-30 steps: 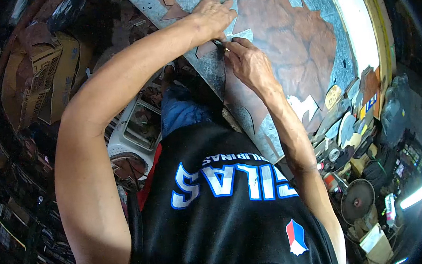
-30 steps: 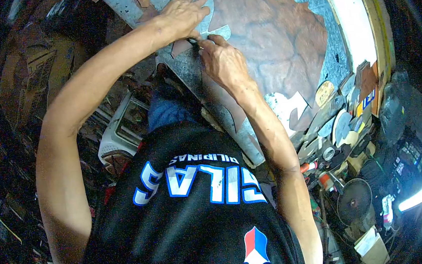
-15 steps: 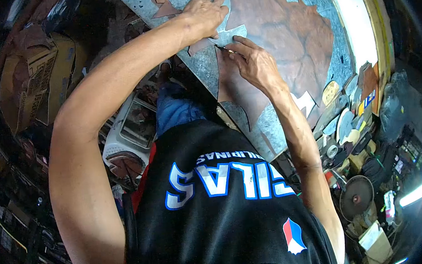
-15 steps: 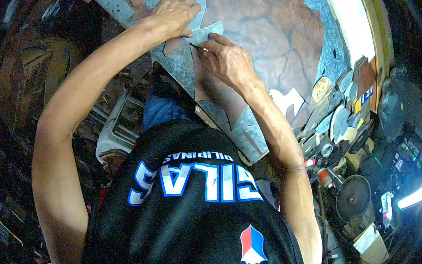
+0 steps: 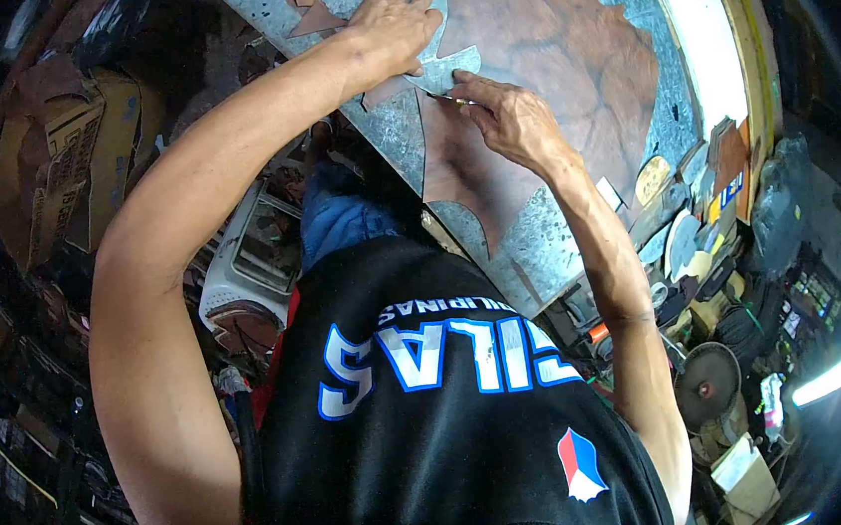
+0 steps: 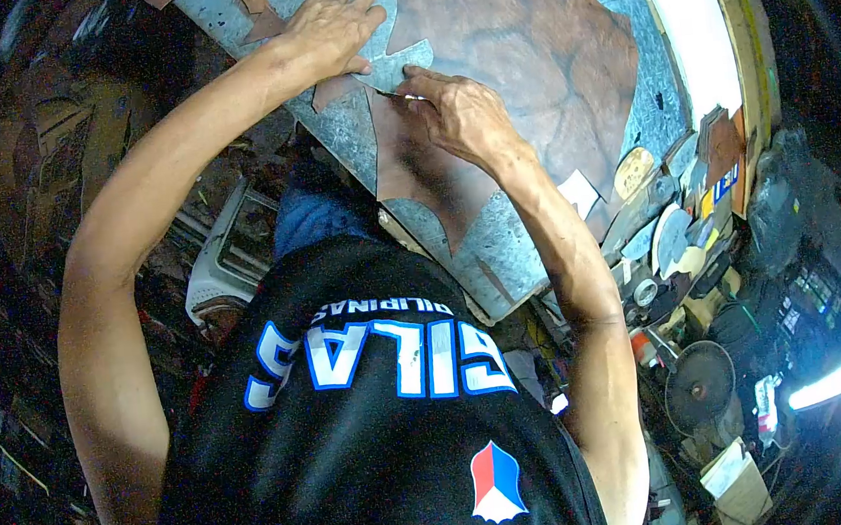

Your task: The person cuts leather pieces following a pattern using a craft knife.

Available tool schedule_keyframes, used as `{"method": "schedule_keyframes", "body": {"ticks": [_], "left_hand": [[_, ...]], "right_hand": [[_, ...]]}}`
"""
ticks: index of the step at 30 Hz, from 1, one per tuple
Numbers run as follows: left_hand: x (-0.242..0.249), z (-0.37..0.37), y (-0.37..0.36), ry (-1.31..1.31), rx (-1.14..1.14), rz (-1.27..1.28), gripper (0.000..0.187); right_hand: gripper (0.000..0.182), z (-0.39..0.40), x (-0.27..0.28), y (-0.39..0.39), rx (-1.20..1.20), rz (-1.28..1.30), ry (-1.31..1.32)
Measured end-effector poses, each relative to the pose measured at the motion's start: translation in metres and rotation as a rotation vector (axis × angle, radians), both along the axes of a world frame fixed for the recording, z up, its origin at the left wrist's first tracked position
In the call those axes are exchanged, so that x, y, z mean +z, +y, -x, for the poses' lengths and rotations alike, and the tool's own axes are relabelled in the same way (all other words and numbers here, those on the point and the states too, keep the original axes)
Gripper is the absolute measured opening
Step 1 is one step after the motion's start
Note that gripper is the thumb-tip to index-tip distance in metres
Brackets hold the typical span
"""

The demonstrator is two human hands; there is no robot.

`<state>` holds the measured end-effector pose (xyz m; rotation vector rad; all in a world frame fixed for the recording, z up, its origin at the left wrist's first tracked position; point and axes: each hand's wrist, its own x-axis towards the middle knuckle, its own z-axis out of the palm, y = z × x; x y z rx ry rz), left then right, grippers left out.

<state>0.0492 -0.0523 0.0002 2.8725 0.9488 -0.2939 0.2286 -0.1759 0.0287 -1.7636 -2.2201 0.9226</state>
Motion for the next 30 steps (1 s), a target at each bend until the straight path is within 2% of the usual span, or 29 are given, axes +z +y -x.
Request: {"method": "schedule_keyframes", "body": {"ticks": [8,10,15,23,30], "left_hand": [[0.004,0.004,-0.001,-0.044,-0.027,-0.045,0.064],[0.014,0.001,0.001,0.054,0.002,0.09,0.07],[0.016,0.001,0.0,0.064,-0.006,0.085,0.069],[0.014,-0.001,0.0,0.058,0.0,0.058,0.068],[0.012,-0.002,0.0,0.061,-0.002,0.061,0.069]], "right_hand": [[0.025,-0.012,-0.001,0.007,0.054,0.049,0.026],[0.025,-0.015,-0.001,0.011,0.072,0.06,0.022],[0.025,-0.02,0.004,0.02,0.159,0.074,0.008],[0.024,-0.027,0.002,0.032,0.223,0.135,-0.108],[0.022,-0.027,0.009,0.032,0.259,0.047,-0.098]]}}
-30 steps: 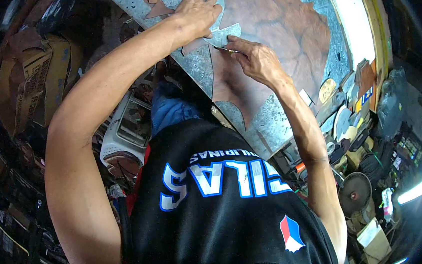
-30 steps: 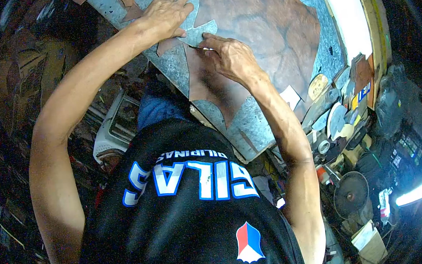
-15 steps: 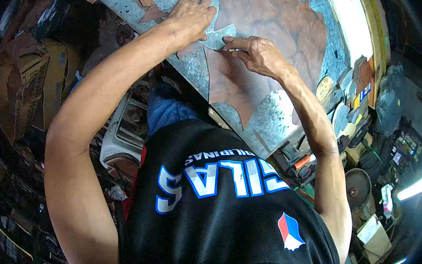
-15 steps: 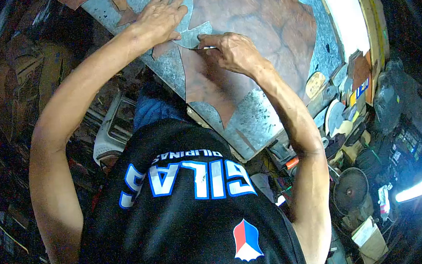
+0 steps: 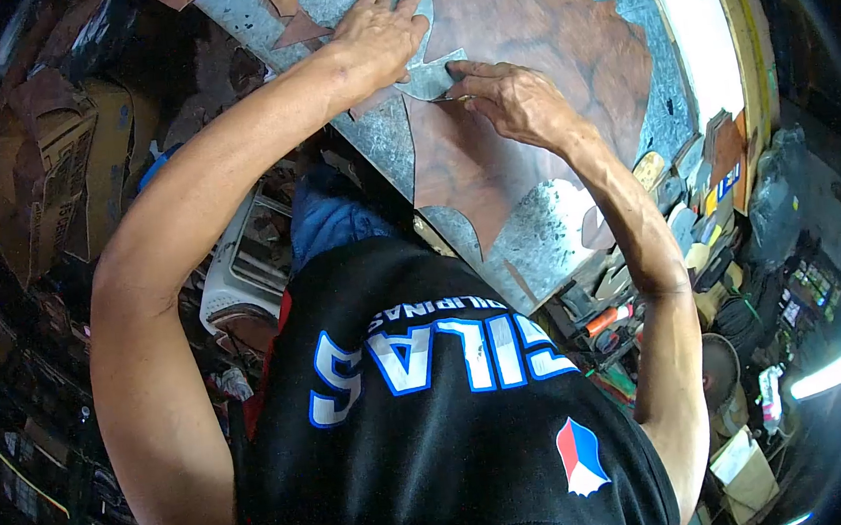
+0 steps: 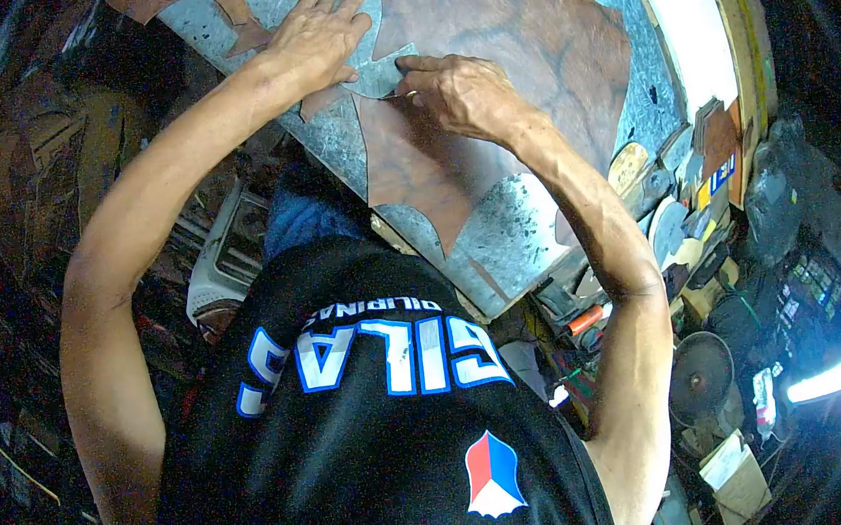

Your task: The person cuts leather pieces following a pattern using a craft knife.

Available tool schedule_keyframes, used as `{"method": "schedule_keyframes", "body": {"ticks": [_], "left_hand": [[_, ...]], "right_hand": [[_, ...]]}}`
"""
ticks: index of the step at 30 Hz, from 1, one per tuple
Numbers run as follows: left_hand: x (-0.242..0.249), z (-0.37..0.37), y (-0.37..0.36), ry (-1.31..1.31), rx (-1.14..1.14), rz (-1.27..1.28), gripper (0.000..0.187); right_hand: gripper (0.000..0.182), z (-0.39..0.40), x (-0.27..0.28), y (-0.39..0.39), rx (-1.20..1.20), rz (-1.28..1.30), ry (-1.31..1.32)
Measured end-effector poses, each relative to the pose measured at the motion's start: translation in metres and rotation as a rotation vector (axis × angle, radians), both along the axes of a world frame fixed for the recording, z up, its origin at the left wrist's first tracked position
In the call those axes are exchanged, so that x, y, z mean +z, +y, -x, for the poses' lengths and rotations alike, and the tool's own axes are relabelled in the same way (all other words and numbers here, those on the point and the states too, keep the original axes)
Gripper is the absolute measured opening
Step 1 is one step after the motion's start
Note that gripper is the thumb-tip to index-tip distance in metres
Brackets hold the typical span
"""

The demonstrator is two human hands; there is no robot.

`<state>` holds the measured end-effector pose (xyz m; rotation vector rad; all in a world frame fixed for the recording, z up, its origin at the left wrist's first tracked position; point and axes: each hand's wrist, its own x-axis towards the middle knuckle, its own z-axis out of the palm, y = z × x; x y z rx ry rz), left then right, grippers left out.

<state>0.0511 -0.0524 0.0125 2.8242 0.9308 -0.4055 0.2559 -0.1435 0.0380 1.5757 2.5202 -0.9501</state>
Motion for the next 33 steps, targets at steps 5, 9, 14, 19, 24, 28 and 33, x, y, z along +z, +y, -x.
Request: {"method": "schedule_keyframes", "body": {"ticks": [5,9,14,19,24,28,33], "left_hand": [[-0.002,-0.002,0.001,0.022,0.01,0.026,0.069],[0.002,-0.001,0.001,0.005,0.012,0.024,0.068],[0.0,0.001,0.0,-0.023,-0.01,0.0,0.067],[0.003,-0.001,0.003,-0.002,-0.007,0.053,0.068],[0.004,0.001,0.003,-0.015,0.008,0.065,0.067],[-0.004,0.023,-0.001,-0.211,0.001,0.072,0.062],[-0.003,0.079,-0.058,-0.514,0.284,0.067,0.059]], "right_hand": [[0.023,-0.008,-0.009,0.007,0.079,-0.084,0.071],[0.023,-0.011,-0.009,0.013,0.103,-0.059,0.07],[0.023,-0.013,-0.01,0.019,0.112,0.023,-0.012],[0.025,-0.016,-0.008,0.026,0.149,0.027,-0.015],[0.023,-0.018,-0.002,0.036,0.191,0.067,-0.066],[0.026,-0.022,0.018,0.04,0.131,0.142,-0.03],[0.038,-0.006,0.005,-0.006,-0.499,-0.102,0.253]]}}
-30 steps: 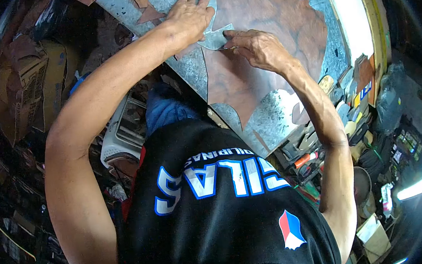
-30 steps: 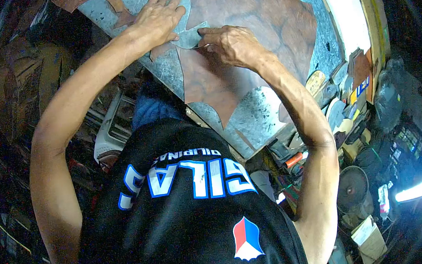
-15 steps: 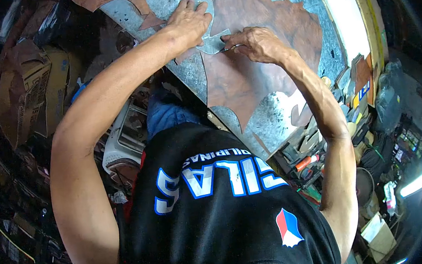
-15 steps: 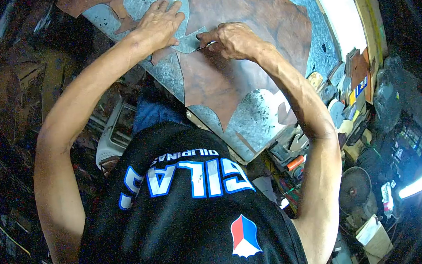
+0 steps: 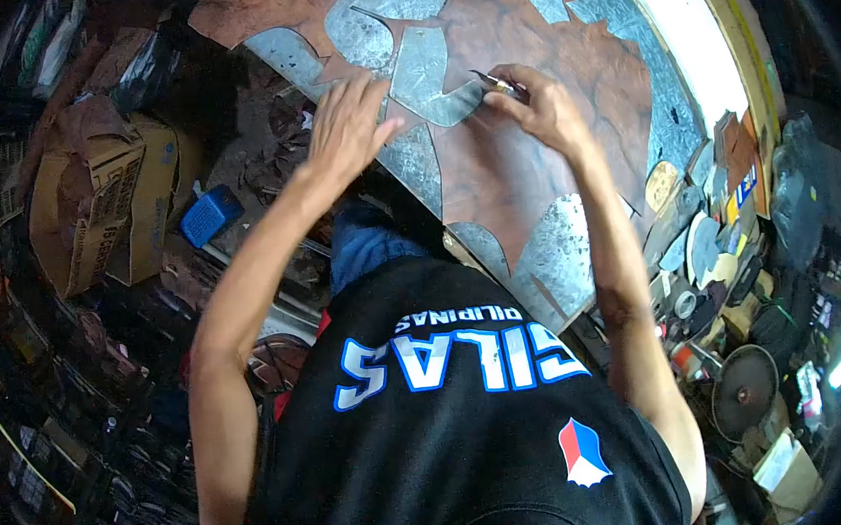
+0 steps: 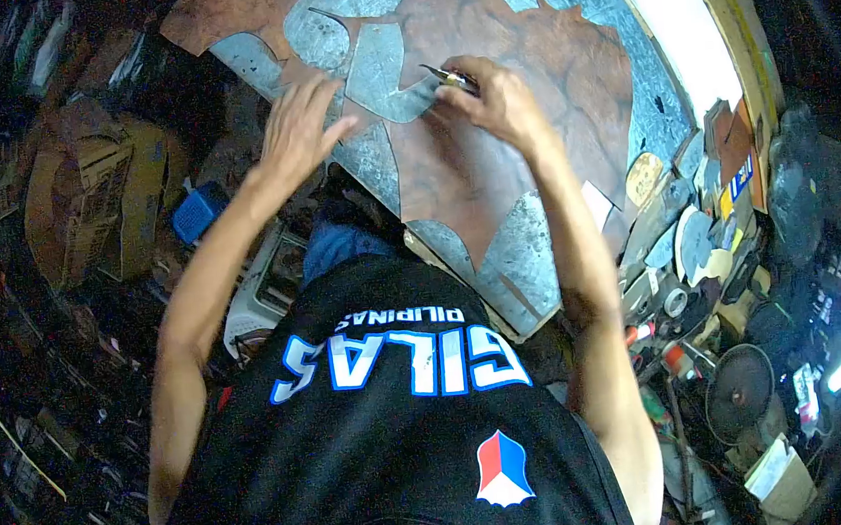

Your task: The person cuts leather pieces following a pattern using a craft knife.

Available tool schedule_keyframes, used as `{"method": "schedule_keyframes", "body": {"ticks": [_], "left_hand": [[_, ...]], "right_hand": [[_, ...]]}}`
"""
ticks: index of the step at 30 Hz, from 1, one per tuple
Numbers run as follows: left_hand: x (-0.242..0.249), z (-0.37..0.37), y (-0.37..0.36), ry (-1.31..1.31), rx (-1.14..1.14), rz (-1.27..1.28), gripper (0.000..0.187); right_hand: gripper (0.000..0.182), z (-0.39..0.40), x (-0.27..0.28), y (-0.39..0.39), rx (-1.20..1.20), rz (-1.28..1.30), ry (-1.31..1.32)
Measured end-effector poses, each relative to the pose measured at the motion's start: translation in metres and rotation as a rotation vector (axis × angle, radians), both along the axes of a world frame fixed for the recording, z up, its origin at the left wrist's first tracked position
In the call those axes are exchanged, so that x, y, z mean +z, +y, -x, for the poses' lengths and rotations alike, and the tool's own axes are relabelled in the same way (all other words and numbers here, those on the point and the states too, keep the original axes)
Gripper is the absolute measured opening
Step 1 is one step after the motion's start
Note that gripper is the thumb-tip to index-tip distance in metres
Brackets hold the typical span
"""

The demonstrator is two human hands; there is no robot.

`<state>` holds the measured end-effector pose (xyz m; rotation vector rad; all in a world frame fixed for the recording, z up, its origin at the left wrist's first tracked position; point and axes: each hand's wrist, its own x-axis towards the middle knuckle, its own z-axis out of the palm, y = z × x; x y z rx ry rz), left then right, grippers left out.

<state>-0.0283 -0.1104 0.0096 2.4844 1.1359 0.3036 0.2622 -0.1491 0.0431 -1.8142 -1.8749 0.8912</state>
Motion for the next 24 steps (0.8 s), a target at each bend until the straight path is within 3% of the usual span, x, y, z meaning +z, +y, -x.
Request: {"method": "schedule_keyframes", "body": {"ticks": [1,3,6,17,21,23,24], "left_hand": [[0.003,0.007,-0.014,0.011,0.106,0.059,0.059],[0.004,0.009,-0.031,0.012,0.102,0.029,0.059],[-0.004,0.002,-0.042,0.002,0.085,-0.066,0.059],[-0.016,-0.002,-0.032,-0.047,-0.001,-0.168,0.031],[-0.015,-0.005,-0.035,-0.042,-0.007,-0.158,0.031],[-0.015,-0.007,-0.035,-0.038,-0.012,-0.185,0.028],[-0.016,-0.006,-0.033,-0.036,-0.024,-0.194,0.028]], "right_hand": [[0.047,0.01,-0.008,-0.009,-0.054,-0.105,-0.066],[0.054,0.036,-0.012,-0.02,-0.171,0.001,-0.137],[0.063,0.059,-0.016,-0.024,-0.127,-0.044,-0.253],[0.057,0.037,-0.038,-0.03,-0.032,-0.047,-0.29],[0.061,0.039,-0.038,-0.024,-0.039,-0.194,-0.263],[0.061,0.044,-0.037,-0.016,0.086,-0.158,-0.275],[0.052,0.045,-0.04,-0.015,0.077,-0.226,-0.266]]}}
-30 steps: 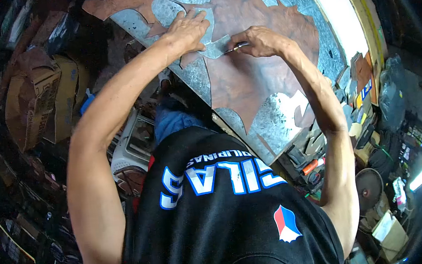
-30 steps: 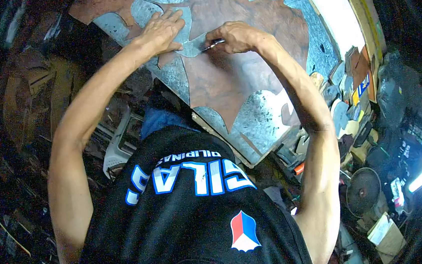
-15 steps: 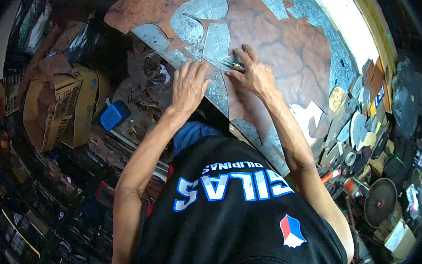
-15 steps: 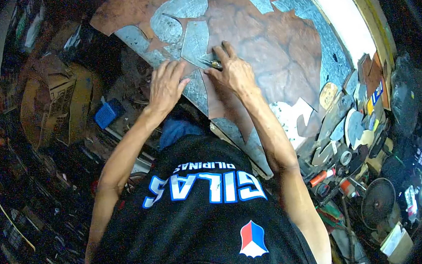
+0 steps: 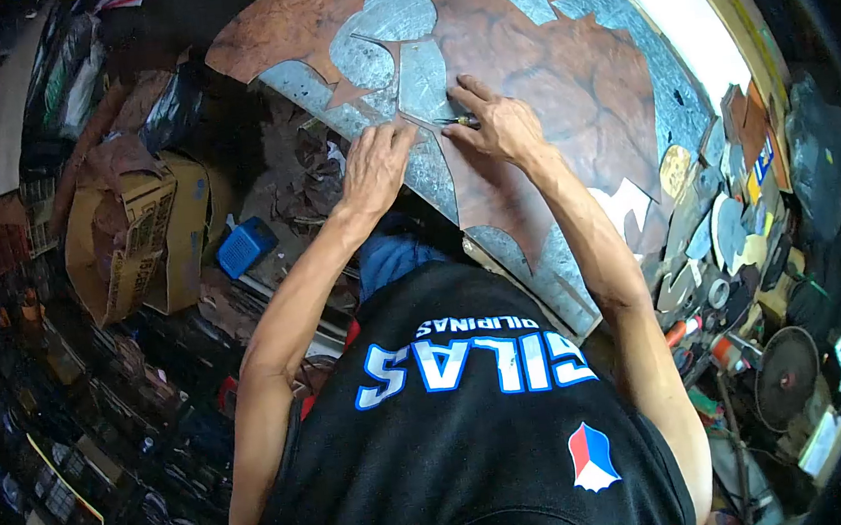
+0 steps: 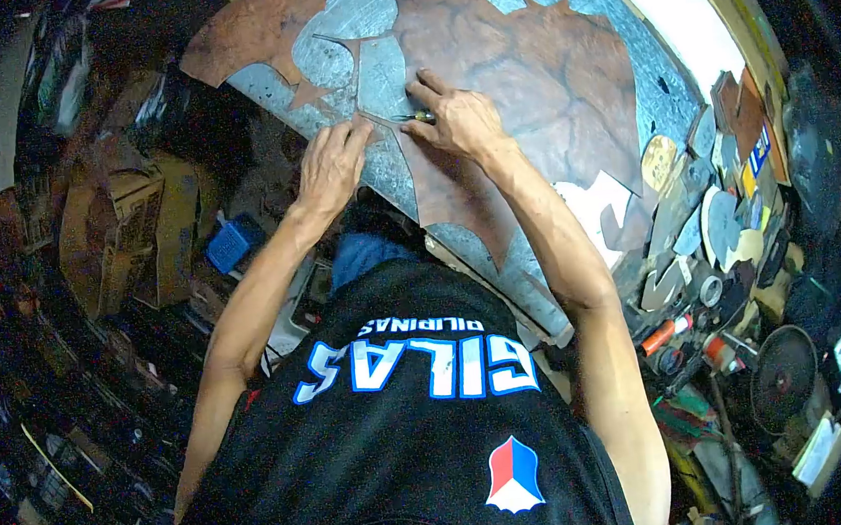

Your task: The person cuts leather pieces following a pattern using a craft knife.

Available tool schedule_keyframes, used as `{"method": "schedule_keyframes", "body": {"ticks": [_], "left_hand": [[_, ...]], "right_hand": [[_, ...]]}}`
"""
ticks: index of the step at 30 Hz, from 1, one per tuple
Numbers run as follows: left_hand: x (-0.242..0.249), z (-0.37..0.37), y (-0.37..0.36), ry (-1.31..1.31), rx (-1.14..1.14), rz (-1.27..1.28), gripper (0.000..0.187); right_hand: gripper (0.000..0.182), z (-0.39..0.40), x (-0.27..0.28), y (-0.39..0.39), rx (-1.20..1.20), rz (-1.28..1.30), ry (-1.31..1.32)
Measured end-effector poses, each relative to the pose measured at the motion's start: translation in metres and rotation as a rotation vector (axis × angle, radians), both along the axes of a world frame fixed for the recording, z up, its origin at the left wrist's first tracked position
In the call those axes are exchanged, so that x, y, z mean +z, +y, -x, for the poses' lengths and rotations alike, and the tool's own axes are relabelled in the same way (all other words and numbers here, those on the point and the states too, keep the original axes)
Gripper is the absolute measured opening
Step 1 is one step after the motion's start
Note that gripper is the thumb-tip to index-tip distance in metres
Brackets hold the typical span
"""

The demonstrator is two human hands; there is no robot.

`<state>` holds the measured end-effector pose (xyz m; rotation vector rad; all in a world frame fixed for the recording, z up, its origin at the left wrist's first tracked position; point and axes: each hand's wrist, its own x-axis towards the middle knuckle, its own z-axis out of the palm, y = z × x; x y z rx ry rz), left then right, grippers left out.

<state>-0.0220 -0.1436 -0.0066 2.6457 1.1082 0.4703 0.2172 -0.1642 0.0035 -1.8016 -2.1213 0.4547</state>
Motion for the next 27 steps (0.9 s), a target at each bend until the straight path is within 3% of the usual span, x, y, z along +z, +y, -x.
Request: {"method": "schedule_keyframes", "body": {"ticks": [4,6,9,11,15,16,19,21,23,27], "left_hand": [[-0.004,0.021,0.022,0.099,0.013,-0.098,0.027],[-0.009,0.035,0.042,0.265,0.1,-0.119,0.027],[0.017,0.036,0.057,0.195,0.163,-0.174,0.021],[0.002,0.021,0.049,0.152,0.106,-0.164,0.022],[-0.002,-0.023,0.015,0.222,0.039,-0.058,0.051],[-0.006,-0.026,0.016,0.22,0.03,-0.067,0.051],[-0.001,-0.031,0.024,0.001,0.074,0.007,0.063],[0.01,-0.03,0.037,-0.815,0.4,0.988,0.067],[0.015,-0.037,0.038,-0.926,0.461,1.114,0.07],[-0.009,-0.031,0.051,-0.827,0.346,1.305,0.051]], "right_hand": [[0.036,-0.013,0.001,-0.009,-0.089,-0.043,-0.046],[0.037,-0.025,0.0,-0.023,-0.173,-0.042,-0.079],[0.04,-0.042,0.001,-0.035,-0.361,0.046,-0.133],[0.044,-0.048,0.003,-0.045,-0.502,0.018,-0.134],[0.054,-0.034,0.004,-0.055,-0.585,0.023,-0.029],[0.055,-0.029,0.005,-0.056,-0.605,0.039,0.016],[0.055,-0.016,-0.004,-0.059,-0.661,0.04,0.142],[0.055,-0.01,0.001,-0.056,-0.683,0.06,0.171],[0.055,-0.008,0.002,-0.057,-0.703,0.083,0.197],[0.052,-0.004,-0.006,-0.053,-0.712,0.078,0.152]]}}
